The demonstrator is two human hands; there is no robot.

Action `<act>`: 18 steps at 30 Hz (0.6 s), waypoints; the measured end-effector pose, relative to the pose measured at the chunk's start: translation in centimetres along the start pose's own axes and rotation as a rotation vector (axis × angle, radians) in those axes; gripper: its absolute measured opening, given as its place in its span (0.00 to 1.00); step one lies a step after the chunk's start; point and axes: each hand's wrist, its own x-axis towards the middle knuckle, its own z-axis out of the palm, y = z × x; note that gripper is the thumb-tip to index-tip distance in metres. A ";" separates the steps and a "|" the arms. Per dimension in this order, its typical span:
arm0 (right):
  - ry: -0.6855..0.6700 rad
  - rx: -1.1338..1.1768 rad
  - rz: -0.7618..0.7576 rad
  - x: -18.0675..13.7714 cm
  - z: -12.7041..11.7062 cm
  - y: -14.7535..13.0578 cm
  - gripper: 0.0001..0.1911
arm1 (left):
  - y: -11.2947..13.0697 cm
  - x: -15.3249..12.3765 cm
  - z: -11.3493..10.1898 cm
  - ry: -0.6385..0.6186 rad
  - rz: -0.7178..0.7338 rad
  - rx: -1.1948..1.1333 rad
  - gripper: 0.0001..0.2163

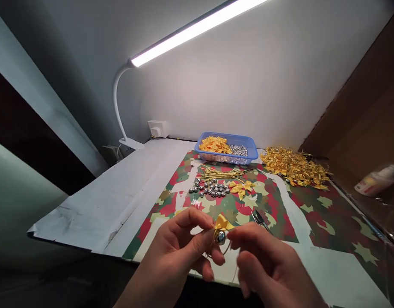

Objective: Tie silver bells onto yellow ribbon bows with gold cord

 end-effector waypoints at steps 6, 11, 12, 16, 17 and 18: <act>0.004 0.067 0.087 0.9 1.3 0.0 0.20 | -0.4 -0.2 0.6 0.060 0.118 0.074 0.06; 0.141 -0.056 0.002 0.6 1.3 -0.1 0.21 | -0.4 -0.7 1.3 0.140 0.124 0.108 0.06; 0.142 -0.081 -0.017 0.6 1.3 -0.1 0.20 | -0.4 -0.8 1.4 0.130 0.114 0.103 0.06; 0.135 -0.167 -0.066 0.8 0.9 0.5 0.18 | 0.0 -0.7 1.2 0.055 -0.019 -0.001 0.08; 0.139 -0.166 -0.074 0.8 0.9 0.8 0.18 | 0.0 -0.6 1.1 0.041 -0.061 -0.051 0.08; 0.137 -0.149 -0.076 0.7 0.9 1.3 0.18 | 0.0 -0.5 1.0 0.030 -0.098 -0.101 0.08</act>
